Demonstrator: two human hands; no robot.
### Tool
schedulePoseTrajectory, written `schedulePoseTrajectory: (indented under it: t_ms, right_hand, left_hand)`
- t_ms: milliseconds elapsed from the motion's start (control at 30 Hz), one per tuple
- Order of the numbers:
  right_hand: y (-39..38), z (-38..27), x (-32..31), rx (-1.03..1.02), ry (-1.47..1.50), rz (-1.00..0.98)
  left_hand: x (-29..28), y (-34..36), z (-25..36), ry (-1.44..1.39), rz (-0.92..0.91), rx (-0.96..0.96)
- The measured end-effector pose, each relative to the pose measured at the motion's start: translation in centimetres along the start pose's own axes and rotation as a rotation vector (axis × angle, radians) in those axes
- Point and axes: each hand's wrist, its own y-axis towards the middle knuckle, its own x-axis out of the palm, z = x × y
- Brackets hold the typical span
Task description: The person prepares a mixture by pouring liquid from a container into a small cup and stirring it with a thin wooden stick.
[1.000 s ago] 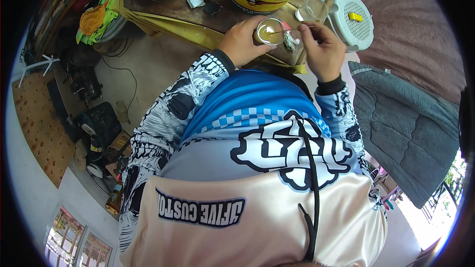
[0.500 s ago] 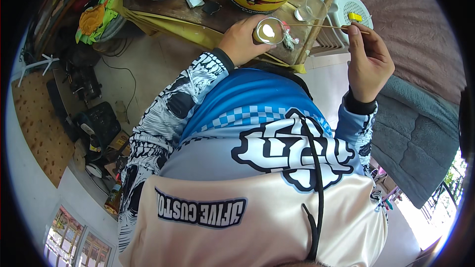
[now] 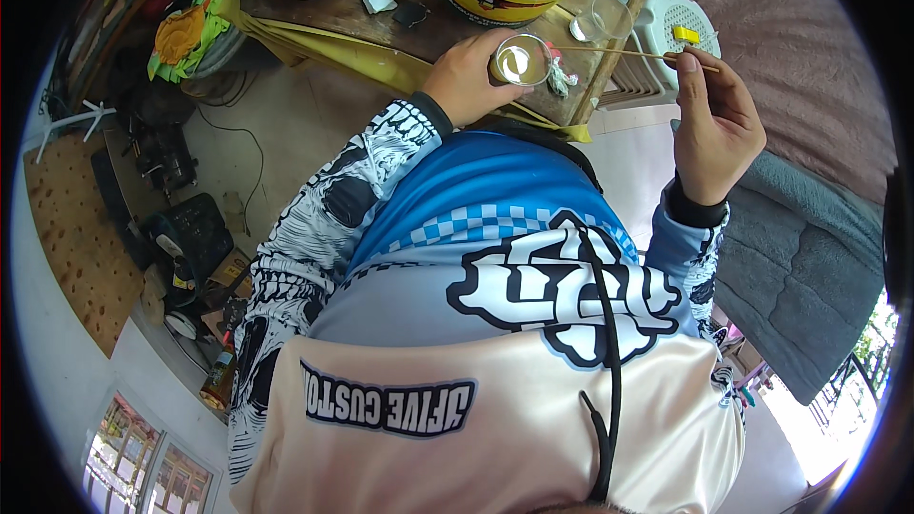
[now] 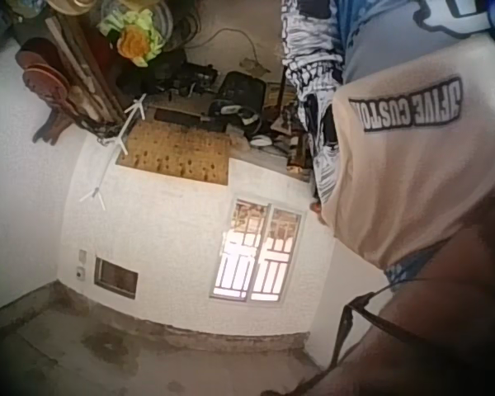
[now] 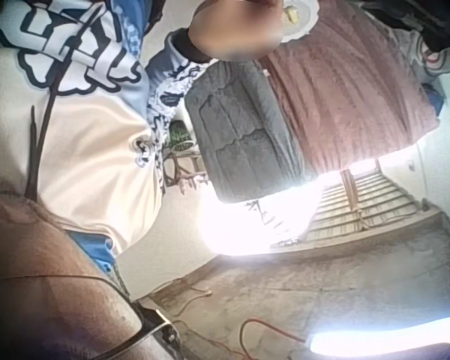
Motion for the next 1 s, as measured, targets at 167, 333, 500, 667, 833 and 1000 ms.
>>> schedulePoseTrajectory:
  t_ms: [167, 333, 500, 667, 833, 1000]
  right_hand:
    - [-0.4, 0.2, 0.4, 0.005, -0.01, -0.004]
    - [-2.1, 1.8, 3.1, 0.003, -0.136, -0.22]
    - [-2.6, 4.8, 7.7, -0.211, -0.362, -0.32]
    - [-2.9, 5.4, 8.2, -0.264, -0.224, -0.417]
    - [-2.3, 5.6, 7.7, -0.321, -0.405, -0.385]
    - [-2.0, 5.7, 7.9, -0.327, -0.244, -0.498]
  left_hand:
    - [-0.1, 0.0, 0.1, 0.005, 0.006, 0.006]
    - [0.0, 0.0, 0.2, 0.007, 0.007, -0.006]
    - [0.1, 0.0, 0.1, -0.019, 0.007, -0.009]
    - [0.1, 0.0, -0.1, -0.02, 0.024, -0.019]
    - [0.0, -0.1, 0.0, -0.031, 0.01, -0.023]
    - [-0.1, -0.1, 0.0, -0.04, 0.009, 0.001]
